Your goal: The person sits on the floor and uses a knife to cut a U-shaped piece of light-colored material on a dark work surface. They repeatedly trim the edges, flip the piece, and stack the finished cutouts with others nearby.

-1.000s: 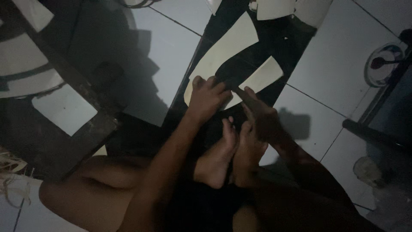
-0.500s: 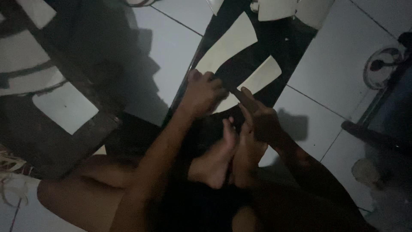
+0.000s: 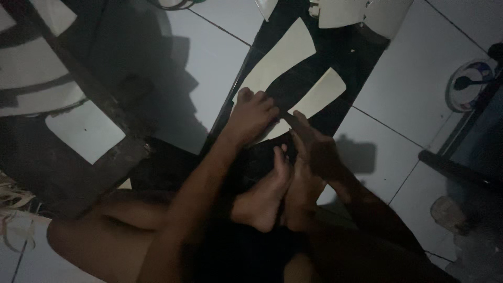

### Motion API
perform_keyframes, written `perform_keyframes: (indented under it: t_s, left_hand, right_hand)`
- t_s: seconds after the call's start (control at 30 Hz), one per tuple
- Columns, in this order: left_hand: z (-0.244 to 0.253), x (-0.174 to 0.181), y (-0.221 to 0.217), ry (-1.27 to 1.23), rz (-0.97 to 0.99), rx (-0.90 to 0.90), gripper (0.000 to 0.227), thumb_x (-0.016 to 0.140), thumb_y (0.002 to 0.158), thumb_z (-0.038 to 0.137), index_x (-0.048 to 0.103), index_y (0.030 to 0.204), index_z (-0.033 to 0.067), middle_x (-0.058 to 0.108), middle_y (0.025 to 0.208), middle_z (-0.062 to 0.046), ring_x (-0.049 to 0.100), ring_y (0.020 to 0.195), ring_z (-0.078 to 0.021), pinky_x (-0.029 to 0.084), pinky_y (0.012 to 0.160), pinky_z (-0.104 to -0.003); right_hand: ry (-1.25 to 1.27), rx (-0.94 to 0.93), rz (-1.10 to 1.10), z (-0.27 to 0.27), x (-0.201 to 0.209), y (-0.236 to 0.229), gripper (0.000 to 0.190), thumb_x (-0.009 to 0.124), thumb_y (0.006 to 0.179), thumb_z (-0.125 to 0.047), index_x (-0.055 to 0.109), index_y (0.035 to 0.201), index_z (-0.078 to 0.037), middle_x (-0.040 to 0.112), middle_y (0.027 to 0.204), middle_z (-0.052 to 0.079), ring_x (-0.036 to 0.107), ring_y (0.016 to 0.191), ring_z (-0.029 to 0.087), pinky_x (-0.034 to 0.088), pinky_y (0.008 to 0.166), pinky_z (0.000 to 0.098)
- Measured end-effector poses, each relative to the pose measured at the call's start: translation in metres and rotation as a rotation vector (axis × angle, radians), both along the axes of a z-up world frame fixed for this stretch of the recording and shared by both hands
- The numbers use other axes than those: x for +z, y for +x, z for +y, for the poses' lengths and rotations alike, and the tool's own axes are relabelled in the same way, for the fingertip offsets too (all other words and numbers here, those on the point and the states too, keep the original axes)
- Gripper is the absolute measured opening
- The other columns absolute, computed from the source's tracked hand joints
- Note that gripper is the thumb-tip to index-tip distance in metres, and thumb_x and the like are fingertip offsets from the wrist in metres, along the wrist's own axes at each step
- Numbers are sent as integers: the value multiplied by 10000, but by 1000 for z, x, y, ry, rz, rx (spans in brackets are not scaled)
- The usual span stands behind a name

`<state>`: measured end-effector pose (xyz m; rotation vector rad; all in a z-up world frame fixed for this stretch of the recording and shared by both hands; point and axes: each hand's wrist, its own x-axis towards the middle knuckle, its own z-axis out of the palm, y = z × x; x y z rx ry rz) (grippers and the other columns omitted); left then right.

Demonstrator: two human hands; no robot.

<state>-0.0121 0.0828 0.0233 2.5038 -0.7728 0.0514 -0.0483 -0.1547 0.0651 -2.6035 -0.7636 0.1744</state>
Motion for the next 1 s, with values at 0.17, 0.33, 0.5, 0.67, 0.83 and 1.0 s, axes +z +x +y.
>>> perform_keyframes:
  t_s: [0.17, 0.33, 0.5, 0.67, 0.83, 1.0]
  left_hand:
    - [-30, 5, 8, -9, 201, 72, 259, 777, 861, 330, 760, 1010, 119, 705, 986, -84, 586, 1049, -286, 351, 949, -542]
    - [-72, 9, 4, -176, 170, 263, 188, 761, 871, 237, 768, 1029, 135, 709, 980, -61, 592, 1029, -274, 347, 913, -519]
    - [-65, 5, 2, -203, 43, 211, 134, 772, 821, 241, 763, 914, 145, 684, 961, -76, 589, 1092, -286, 337, 892, -523]
    - [-51, 10, 11, -212, 51, 44, 89, 739, 859, 185, 775, 928, 141, 682, 956, -49, 610, 1034, -244, 359, 958, -498]
    - [-51, 9, 11, -167, 78, -21, 79, 706, 909, 147, 783, 929, 142, 679, 936, -47, 619, 995, -234, 373, 1013, -468]
    - [-49, 9, 11, -172, 69, -31, 115, 695, 904, 146, 792, 966, 145, 679, 933, -38, 602, 986, -239, 369, 1015, -483]
  right_hand:
    - [-39, -16, -89, -16, 9, 7, 367, 553, 1115, -155, 463, 1456, -55, 514, 1564, 287, 690, 1233, 307, 605, 857, 321]
    - [121, -222, 150, -22, 32, 12, 497, 537, 1082, -45, 542, 1560, -181, 549, 1521, 255, 642, 1286, 376, 588, 919, 370]
    - [-19, -130, 78, -28, 33, 23, 475, 613, 1051, -120, 525, 1512, -196, 638, 1425, 197, 767, 971, 285, 610, 677, 319]
    - [-180, -64, -2, -35, 28, 26, 460, 661, 1004, -139, 573, 1454, -171, 701, 1366, 180, 776, 817, 273, 590, 543, 336]
    - [-35, -52, -125, -40, 14, 21, 367, 646, 1066, -126, 600, 1430, -104, 669, 1375, 202, 778, 987, 293, 633, 693, 325]
    - [-30, -103, -39, -40, 4, 17, 367, 667, 1047, -134, 611, 1399, -43, 672, 1352, 213, 774, 953, 287, 628, 687, 339]
